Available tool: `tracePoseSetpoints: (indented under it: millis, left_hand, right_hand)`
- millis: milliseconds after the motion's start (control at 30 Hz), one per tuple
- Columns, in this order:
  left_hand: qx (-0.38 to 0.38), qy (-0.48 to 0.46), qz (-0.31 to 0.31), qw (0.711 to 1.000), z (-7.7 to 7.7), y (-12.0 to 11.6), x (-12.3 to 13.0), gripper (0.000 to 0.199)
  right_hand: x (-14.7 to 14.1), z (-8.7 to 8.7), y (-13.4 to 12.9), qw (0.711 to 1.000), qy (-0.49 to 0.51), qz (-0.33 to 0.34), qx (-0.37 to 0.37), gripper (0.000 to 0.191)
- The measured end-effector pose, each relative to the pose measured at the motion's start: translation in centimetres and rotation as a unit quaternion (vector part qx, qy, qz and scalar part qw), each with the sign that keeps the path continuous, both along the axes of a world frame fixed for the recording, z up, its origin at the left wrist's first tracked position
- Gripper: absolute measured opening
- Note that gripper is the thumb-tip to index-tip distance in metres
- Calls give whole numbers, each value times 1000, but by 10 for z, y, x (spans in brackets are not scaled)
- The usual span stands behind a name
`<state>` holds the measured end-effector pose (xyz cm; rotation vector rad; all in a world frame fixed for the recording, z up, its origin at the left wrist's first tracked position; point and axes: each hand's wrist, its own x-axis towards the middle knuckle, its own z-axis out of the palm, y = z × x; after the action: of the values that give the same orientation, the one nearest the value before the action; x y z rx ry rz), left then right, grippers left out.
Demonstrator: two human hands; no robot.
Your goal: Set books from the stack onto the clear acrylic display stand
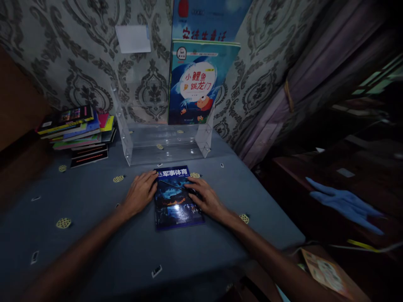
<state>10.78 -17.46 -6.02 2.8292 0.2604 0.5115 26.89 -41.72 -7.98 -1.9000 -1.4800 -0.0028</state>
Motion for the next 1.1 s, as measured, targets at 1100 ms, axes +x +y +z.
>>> tracePoseSetpoints:
  millis: [1100]
  left_hand:
    - [-1,-15,-1,1000,-5,1,5,40]
  right_hand:
    - [43,3,48,998,39,-32,-30,41]
